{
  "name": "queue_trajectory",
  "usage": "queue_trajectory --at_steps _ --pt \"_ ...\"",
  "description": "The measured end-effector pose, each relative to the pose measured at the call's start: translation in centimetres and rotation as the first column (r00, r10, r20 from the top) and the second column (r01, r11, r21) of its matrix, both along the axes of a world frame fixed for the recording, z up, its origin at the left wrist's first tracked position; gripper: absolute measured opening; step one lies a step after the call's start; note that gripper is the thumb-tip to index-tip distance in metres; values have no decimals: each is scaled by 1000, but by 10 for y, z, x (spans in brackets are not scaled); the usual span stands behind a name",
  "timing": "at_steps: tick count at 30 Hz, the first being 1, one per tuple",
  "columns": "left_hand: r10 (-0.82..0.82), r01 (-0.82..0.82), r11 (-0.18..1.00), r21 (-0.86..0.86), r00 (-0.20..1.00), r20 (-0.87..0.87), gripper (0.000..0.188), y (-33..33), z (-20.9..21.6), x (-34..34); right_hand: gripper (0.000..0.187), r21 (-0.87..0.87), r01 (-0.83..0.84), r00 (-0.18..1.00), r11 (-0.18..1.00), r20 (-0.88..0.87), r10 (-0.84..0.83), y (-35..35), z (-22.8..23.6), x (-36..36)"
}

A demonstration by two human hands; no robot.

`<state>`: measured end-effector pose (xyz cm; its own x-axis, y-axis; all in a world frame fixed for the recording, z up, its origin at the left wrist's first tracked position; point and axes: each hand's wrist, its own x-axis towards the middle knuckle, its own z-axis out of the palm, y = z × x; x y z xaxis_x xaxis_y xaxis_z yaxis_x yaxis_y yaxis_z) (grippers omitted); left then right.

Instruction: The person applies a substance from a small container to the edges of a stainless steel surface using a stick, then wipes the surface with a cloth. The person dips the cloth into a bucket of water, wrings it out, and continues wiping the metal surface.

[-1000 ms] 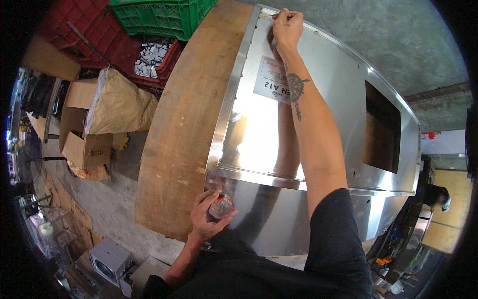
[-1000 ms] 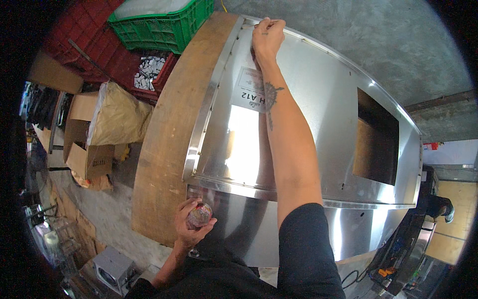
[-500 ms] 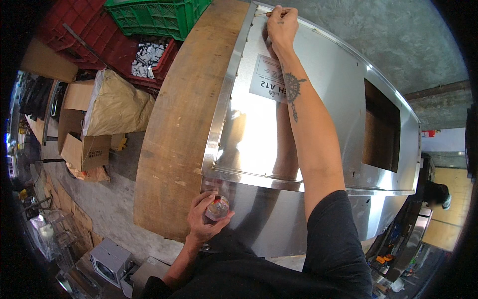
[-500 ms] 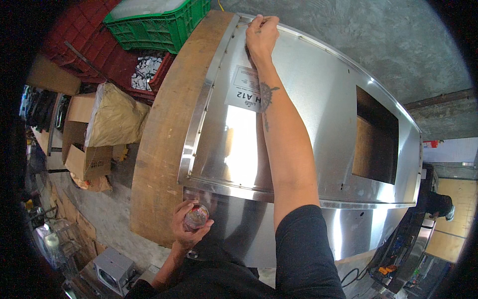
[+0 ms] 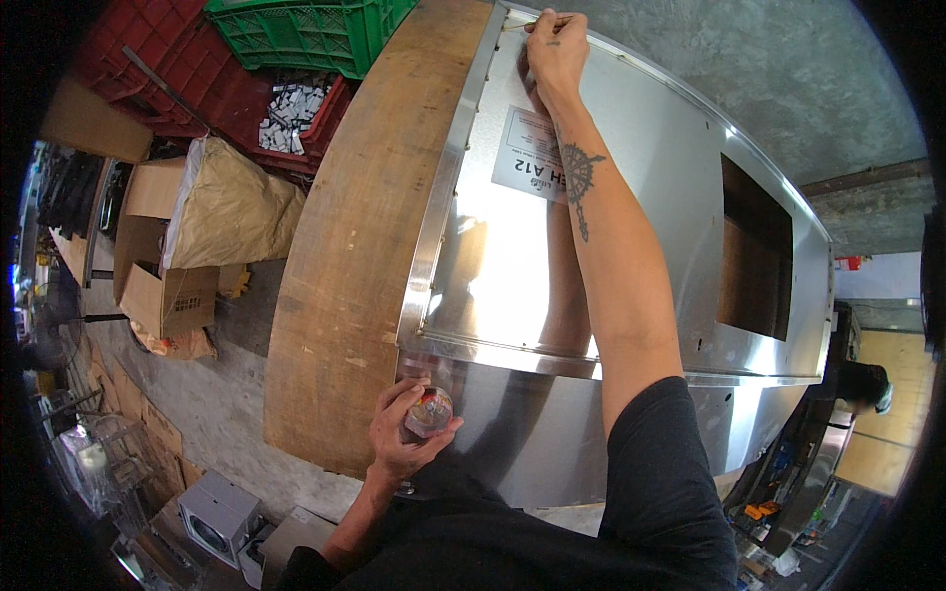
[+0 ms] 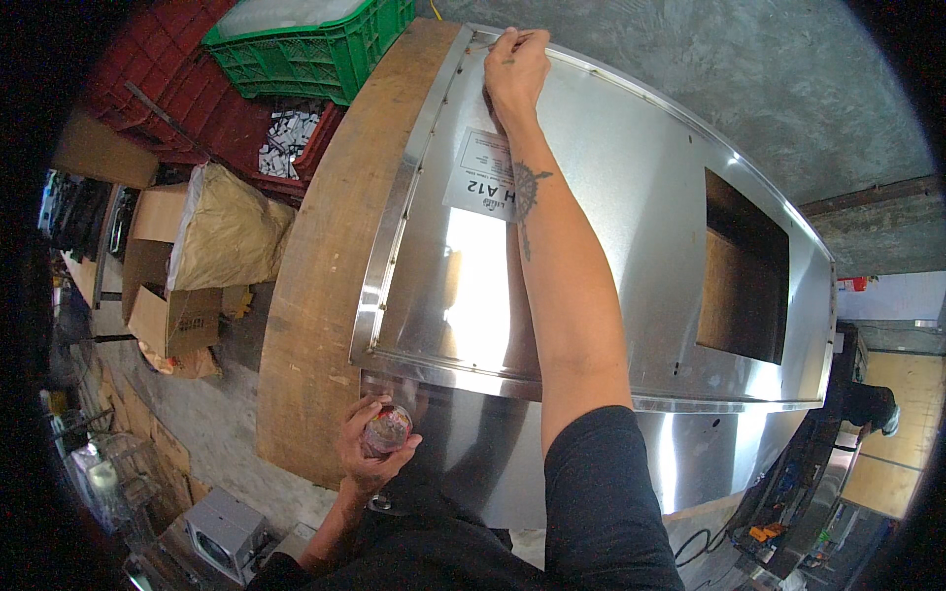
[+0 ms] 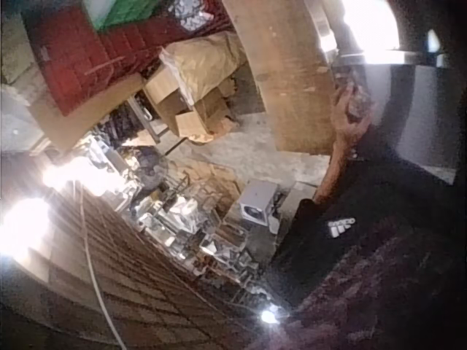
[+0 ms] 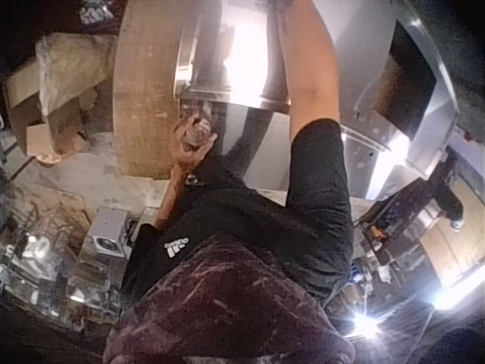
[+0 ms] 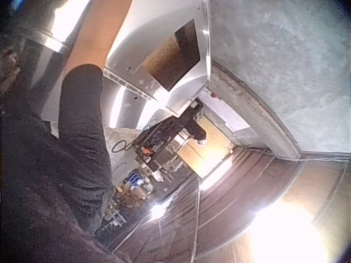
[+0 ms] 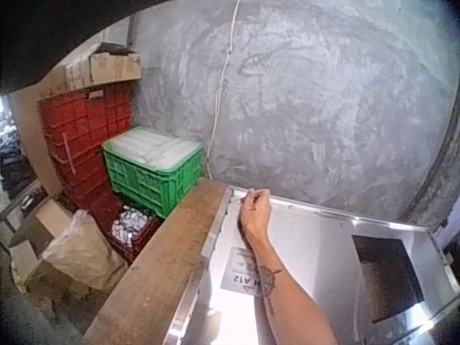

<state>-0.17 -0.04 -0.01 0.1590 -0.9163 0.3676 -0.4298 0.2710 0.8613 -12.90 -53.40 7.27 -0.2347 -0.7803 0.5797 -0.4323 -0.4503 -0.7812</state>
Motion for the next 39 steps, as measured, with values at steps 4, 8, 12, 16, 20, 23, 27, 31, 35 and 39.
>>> queue_trajectory --at_steps 4,8,12,16,20,23,27,31,35,39 --pt "-4 4 1000 7 1000 -16 81 1 -2 -1 30 -17 -33 999 999 15 34 0 -1 1" --pt "-10 10 1000 -7 1000 -4 82 -1 -1 0 29 -37 -9 1000 999 -9 9 -4 -2 -1" --pt "-9 9 1000 -21 1000 2 82 -1 -2 0 29 -39 5 999 999 -50 -7 -1 -1 -2" --pt "-3 3 1000 -16 1000 -2 82 0 -2 0 28 -4 -30 1000 1000 -9 30 14 11 1" --pt "2 -2 1000 -27 999 -33 81 2 -6 -1 28 0 -31 999 1000 8 31 17 13 0" --pt "-10 11 1000 17 1000 -23 77 1 1 -1 29 -6 26 992 1000 121 -25 15 18 -5" --pt "0 1 1000 29 999 -38 76 2 -3 -3 30 32 28 977 999 213 -34 33 34 -24" --pt "30 -28 997 70 999 -29 76 -1 6 -5 31 75 -72 977 995 204 55 100 65 -38" --pt "63 -59 996 72 996 -57 77 1 -4 -7 32 51 -215 965 975 167 204 208 90 -46" --pt "80 -74 994 81 994 -74 72 3 2 -7 23 78 -299 950 951 123 288 341 96 -52"
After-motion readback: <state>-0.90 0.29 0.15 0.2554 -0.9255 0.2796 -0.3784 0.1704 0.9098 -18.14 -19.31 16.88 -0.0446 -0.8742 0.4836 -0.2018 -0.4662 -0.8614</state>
